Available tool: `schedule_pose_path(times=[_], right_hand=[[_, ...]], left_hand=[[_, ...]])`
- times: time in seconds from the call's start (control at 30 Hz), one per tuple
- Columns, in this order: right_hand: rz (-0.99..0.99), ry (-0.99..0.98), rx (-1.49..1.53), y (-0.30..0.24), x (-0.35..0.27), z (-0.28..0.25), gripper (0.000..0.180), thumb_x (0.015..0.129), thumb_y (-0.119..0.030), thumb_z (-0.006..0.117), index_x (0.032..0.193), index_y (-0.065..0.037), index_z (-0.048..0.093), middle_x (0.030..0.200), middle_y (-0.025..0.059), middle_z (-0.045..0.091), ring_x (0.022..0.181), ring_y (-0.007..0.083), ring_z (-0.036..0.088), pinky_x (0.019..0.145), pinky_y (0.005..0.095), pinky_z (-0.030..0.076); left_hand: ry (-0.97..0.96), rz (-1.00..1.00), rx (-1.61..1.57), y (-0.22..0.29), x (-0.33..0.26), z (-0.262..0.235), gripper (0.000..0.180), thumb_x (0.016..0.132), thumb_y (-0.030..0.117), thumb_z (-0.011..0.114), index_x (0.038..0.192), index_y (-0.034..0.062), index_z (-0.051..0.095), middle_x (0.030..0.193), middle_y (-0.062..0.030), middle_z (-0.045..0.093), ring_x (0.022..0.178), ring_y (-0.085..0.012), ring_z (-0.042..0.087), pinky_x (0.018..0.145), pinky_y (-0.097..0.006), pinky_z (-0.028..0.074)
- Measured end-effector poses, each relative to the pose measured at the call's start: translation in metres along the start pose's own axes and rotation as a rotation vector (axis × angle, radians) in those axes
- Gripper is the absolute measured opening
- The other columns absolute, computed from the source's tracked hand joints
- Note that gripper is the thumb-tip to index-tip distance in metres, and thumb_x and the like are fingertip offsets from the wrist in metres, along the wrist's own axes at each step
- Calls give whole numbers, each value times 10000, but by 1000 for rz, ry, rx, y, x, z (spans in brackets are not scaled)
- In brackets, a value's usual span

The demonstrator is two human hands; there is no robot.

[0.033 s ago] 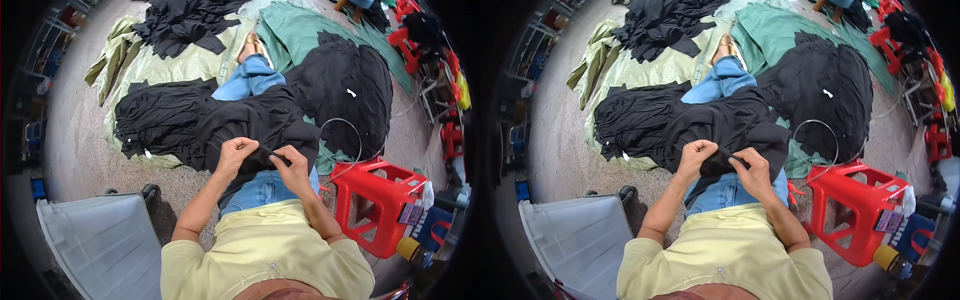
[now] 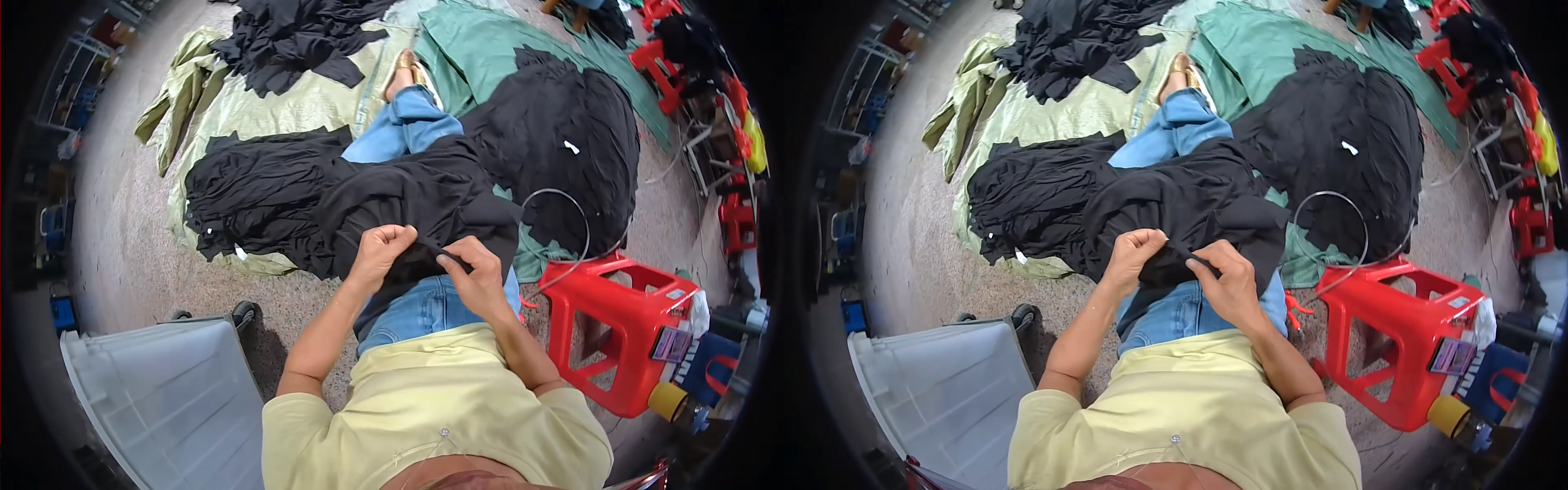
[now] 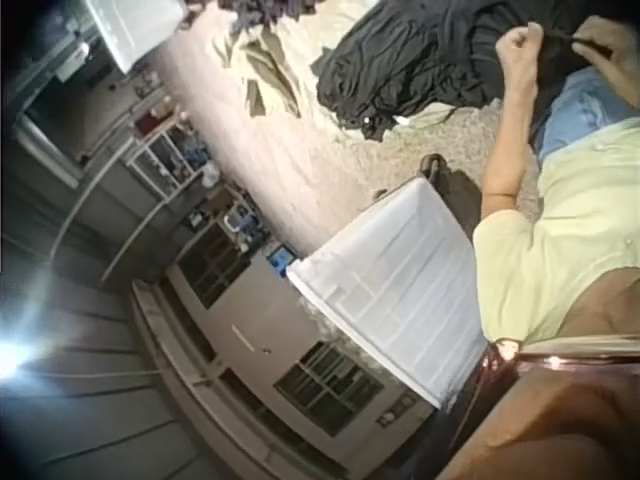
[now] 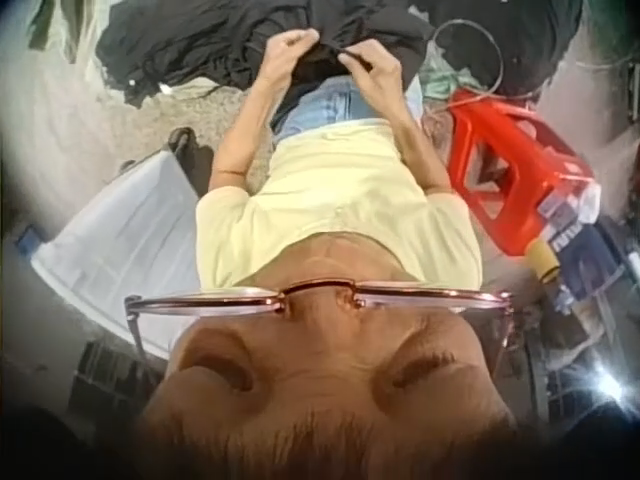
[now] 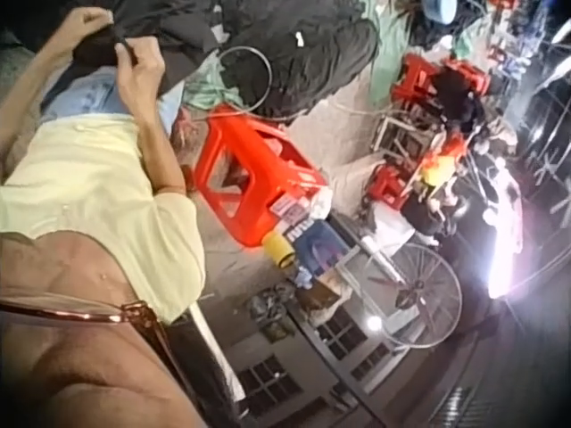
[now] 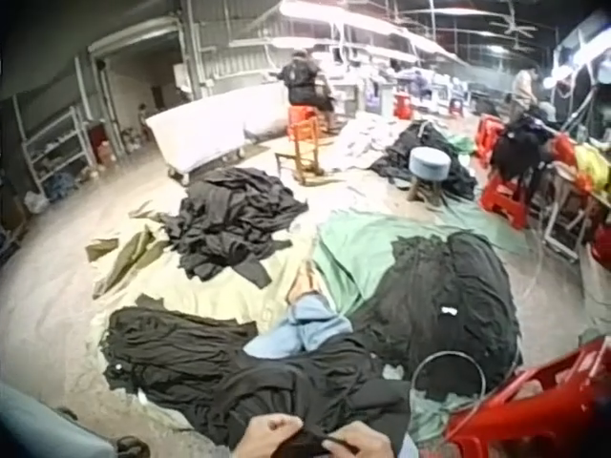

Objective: Inspecting black textile garments for quality and sorting them into piles while sitting on the floor.

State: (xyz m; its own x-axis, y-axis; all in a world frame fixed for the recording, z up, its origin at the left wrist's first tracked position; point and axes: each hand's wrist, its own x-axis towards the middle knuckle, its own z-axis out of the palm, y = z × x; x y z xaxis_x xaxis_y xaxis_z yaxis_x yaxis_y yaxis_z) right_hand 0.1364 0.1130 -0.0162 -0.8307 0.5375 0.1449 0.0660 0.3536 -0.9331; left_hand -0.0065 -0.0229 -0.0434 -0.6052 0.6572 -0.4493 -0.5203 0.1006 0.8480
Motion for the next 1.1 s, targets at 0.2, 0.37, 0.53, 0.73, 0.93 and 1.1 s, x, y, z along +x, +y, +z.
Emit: schedule_pose_path(times=[0.2,0.37,0.53,0.73,0.93,1.1], right_hand=[[-198,-245,-235,-15,-11,2,178,851,-79,707,1007,0,675,790,142,634,702,331,628,611,409,486],[-174,-300,-326,-13,-11,4,125,899,-150,666,970,-50,641,773,124,615,693,343,625,624,444,494],[-220,-251,-204,-15,-2,4,98,873,-84,681,956,-56,636,780,139,604,701,356,633,594,437,498],[-207,9,-225,-17,7,-6,162,796,-13,742,938,-27,665,796,135,618,694,324,620,602,394,492],[-242,-25,-168,-12,6,-2,172,773,15,738,911,-9,637,795,123,618,709,302,629,624,372,492],[-166,-132,-128,-10,6,-2,147,772,8,743,891,3,656,781,120,614,705,275,623,633,342,480]], left_hand=[[-239,-116,919,15,29,1,641,907,542,621,629,-36,599,547,-95,529,556,-131,479,556,-337,393],[-220,68,515,23,29,30,253,905,194,711,784,-23,664,644,3,595,619,-32,485,541,-259,389],[-185,-37,62,23,23,46,125,914,138,724,902,14,719,782,63,628,689,-9,505,587,-200,416],[-108,125,49,20,23,46,210,953,179,692,955,-28,727,837,53,652,755,-14,518,661,-197,434],[-36,221,166,9,16,46,156,891,103,728,961,-36,740,821,6,686,717,-26,553,624,-205,446],[-11,187,98,5,14,39,131,896,109,721,868,-19,721,778,19,667,695,-20,543,604,-200,435]])
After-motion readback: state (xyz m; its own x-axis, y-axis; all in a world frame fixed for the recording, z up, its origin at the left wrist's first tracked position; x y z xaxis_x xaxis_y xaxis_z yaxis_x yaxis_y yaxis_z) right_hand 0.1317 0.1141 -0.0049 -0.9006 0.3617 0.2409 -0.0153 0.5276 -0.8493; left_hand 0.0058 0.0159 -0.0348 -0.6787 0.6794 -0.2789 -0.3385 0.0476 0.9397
